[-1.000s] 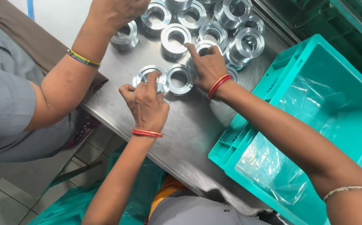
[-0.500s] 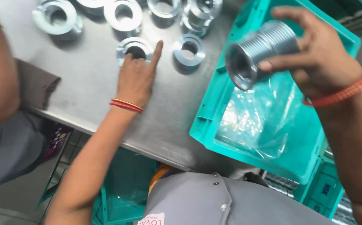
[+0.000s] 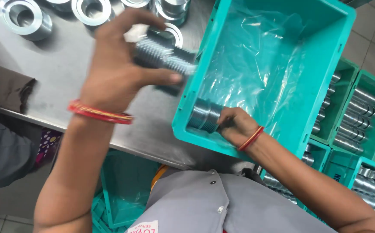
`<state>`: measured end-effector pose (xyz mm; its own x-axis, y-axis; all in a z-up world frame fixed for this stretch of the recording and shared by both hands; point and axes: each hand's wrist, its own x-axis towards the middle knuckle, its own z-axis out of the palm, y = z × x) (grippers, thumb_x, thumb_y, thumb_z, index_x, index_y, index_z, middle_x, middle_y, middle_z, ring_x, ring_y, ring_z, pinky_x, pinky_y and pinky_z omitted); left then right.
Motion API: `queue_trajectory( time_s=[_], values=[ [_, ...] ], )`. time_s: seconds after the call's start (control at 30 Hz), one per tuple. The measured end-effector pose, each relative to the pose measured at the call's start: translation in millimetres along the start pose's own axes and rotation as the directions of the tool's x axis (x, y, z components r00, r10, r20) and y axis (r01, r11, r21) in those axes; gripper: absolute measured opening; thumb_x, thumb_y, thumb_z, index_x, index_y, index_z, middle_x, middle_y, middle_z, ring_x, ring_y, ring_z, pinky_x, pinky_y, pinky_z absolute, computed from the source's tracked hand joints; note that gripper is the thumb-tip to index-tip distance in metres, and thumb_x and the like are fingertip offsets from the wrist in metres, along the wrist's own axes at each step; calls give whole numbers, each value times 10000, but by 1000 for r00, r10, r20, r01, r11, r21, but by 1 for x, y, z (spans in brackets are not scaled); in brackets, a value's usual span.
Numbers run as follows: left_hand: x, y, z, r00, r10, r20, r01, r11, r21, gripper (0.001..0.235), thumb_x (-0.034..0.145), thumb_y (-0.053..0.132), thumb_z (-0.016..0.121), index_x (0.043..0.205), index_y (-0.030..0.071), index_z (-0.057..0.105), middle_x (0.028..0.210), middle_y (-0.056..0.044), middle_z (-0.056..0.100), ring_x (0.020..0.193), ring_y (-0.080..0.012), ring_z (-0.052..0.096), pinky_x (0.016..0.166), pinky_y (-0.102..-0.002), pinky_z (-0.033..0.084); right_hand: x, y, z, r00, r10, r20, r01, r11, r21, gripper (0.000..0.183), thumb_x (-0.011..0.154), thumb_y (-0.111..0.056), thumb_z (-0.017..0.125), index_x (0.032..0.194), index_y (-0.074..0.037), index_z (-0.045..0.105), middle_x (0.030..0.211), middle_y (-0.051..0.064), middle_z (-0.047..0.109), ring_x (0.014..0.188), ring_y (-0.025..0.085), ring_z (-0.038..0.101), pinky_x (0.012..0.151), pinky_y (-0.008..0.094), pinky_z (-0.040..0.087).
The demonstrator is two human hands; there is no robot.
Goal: The recorder picks up cylindrical metal parts from a table and packs them into green plastic crates, sometimes placing them in plastic bags first.
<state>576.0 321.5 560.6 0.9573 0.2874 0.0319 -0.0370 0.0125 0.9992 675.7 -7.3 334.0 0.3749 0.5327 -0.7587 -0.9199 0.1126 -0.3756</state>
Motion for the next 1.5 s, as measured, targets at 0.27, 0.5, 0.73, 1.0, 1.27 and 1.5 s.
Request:
queue_trajectory(
  time_s=[0.27,0.5,0.73,1.0,1.27,1.5],
  values=[
    [41,-70,113,978,-104,183,73,983,170,604,580,67,949,1129,105,699,1144,-56,742,1032,-219,705,869,-349,561,-50,-61,45,993,-64,-104,6,875,-484,525,886,-66,471,1387,88,448,1397,130,517,1230,283,576,1074,585,497],
    [54,-155,144,868,-486,103,425,834,353,687,686,175,876,1297,102,571,1255,-168,650,1171,-298,642,961,-389,517,-11,-67,56,975,-172,144,183,980,-73,578,1058,-417,534,1373,54,421,1262,205,544,1164,322,611,1035,478,524],
    [12,-129,113,817,-524,240,440,836,328,790,823,276,782,1479,53,402,1192,-237,669,1081,-310,721,929,-411,564,-5,-50,72,961,-215,175,226,973,-43,402,1043,-223,549,1305,66,452,1282,177,575,1080,267,670,999,428,550],
    [-68,-94,63,879,476,-34,-246,512,823,617,800,280,814,1304,16,575,1296,-262,651,1228,-473,583,1017,-453,461,3,-36,78,959,-281,-41,278,958,-76,720,988,5,463,1541,125,17,1582,345,282,1410,357,498,1163,441,441],
    [-80,-173,110,987,-47,-154,71,986,151,679,853,97,697,1477,-47,471,1346,-259,663,1284,-350,648,1092,-399,482,25,-64,49,942,-334,-36,319,923,-215,649,963,39,472,1556,85,213,1597,320,309,1460,360,414,1182,483,387],
    [-55,-159,112,980,-10,-197,22,998,58,702,826,86,684,1460,-92,439,1312,-283,645,1239,-370,640,1042,-411,492,29,-86,41,844,-528,94,345,400,-849,679,845,37,679,1498,-5,496,1601,252,424,1472,315,423,1223,472,308]
  ],
)
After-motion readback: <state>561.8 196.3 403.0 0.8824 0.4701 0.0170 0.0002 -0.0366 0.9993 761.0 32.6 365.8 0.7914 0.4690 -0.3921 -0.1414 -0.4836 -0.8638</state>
